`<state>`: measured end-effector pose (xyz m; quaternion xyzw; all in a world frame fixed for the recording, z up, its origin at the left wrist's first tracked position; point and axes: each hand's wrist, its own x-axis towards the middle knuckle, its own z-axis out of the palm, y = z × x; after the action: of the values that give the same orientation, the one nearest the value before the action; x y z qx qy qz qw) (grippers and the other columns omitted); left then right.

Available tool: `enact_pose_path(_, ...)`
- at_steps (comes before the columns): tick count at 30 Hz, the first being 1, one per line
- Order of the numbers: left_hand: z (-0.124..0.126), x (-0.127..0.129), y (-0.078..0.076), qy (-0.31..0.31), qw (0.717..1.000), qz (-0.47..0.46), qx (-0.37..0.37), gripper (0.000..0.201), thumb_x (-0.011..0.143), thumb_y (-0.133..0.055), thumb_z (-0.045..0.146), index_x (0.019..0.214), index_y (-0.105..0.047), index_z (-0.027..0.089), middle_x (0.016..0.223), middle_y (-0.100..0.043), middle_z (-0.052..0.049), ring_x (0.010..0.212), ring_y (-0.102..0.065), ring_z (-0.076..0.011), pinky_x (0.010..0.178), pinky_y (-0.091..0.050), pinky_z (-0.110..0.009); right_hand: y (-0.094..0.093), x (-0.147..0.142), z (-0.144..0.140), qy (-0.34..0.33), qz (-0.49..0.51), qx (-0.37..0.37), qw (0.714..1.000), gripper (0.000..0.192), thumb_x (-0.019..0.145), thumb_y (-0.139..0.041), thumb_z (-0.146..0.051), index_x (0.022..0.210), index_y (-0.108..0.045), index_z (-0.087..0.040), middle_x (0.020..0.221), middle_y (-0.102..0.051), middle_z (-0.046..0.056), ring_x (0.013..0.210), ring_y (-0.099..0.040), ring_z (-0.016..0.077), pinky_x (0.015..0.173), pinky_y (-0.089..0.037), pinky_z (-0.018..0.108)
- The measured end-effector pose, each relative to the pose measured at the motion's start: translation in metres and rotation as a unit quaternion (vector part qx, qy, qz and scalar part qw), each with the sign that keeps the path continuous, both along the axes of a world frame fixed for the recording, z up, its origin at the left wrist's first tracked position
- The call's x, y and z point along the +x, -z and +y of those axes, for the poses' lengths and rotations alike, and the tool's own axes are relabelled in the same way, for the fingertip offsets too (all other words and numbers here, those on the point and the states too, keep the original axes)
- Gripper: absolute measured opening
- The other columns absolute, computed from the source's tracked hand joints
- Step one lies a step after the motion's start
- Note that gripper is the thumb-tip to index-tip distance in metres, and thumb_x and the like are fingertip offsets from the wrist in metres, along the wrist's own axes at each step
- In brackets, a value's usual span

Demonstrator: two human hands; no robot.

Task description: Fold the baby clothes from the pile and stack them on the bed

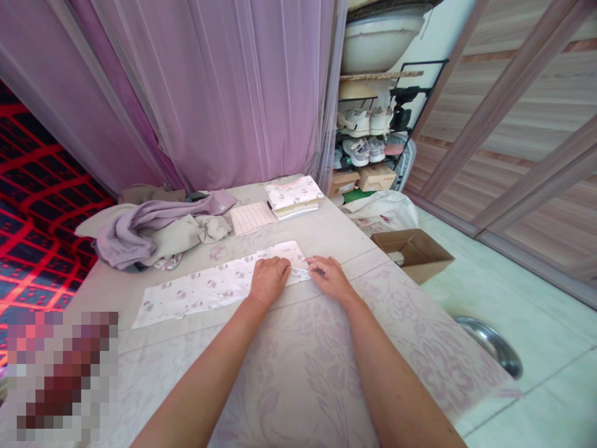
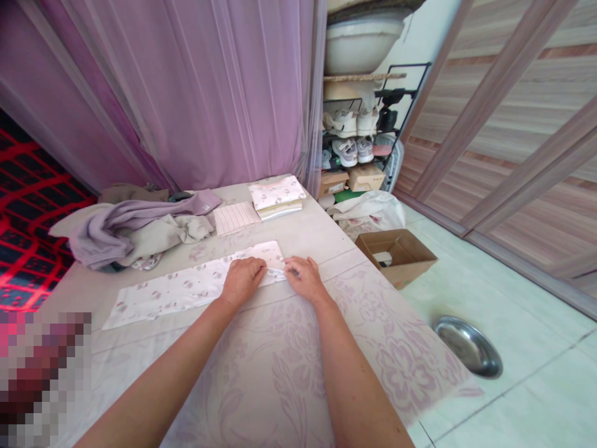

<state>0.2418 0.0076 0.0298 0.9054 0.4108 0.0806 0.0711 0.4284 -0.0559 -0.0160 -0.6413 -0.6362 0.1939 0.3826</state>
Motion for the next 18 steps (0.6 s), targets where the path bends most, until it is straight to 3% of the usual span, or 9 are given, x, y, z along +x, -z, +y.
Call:
enact_pose_path(4,0.002,0.001,-0.002,-0.009,0.999,0.030,-0.013,0.026,0.095,-0.038,0.032,0.101,-0.061,0.021,0.099,-0.066,-0.007,0.089,-0.061,-0.0204,0.078,-0.041,-0.031,0.000,-0.001,0.000,0.003,-0.012,0.000,1.000,0.012,0.081,-0.052,-0.023,0.080,-0.064,-0.025,0.117,-0.067,0.005,0.117,-0.055,0.0236,0.106,-0.019,0.057)
enact_pose_path(13,0.016,0.004,-0.001,-0.053,0.993,-0.028,-0.104,0.020,0.089,-0.045,0.030,0.092,-0.064,0.024,0.088,-0.070,-0.002,0.082,-0.062,-0.0192,0.069,-0.041,-0.027,0.003,0.000,0.001,0.013,0.000,0.043,0.999,0.020,0.079,-0.052,-0.021,0.092,-0.065,-0.027,0.125,-0.063,0.006,0.116,-0.055,0.0233,0.104,-0.028,0.054)
enact_pose_path(18,0.017,0.004,-0.002,-0.042,0.990,-0.041,-0.130,0.019,0.087,-0.048,0.030,0.089,-0.067,0.024,0.084,-0.071,0.000,0.078,-0.062,-0.0166,0.068,-0.041,-0.025,0.001,-0.008,-0.002,-0.009,-0.075,0.039,0.996,0.017,0.074,-0.058,-0.020,0.084,-0.070,-0.029,0.130,-0.059,0.004,0.125,-0.047,0.0264,0.107,-0.019,0.060)
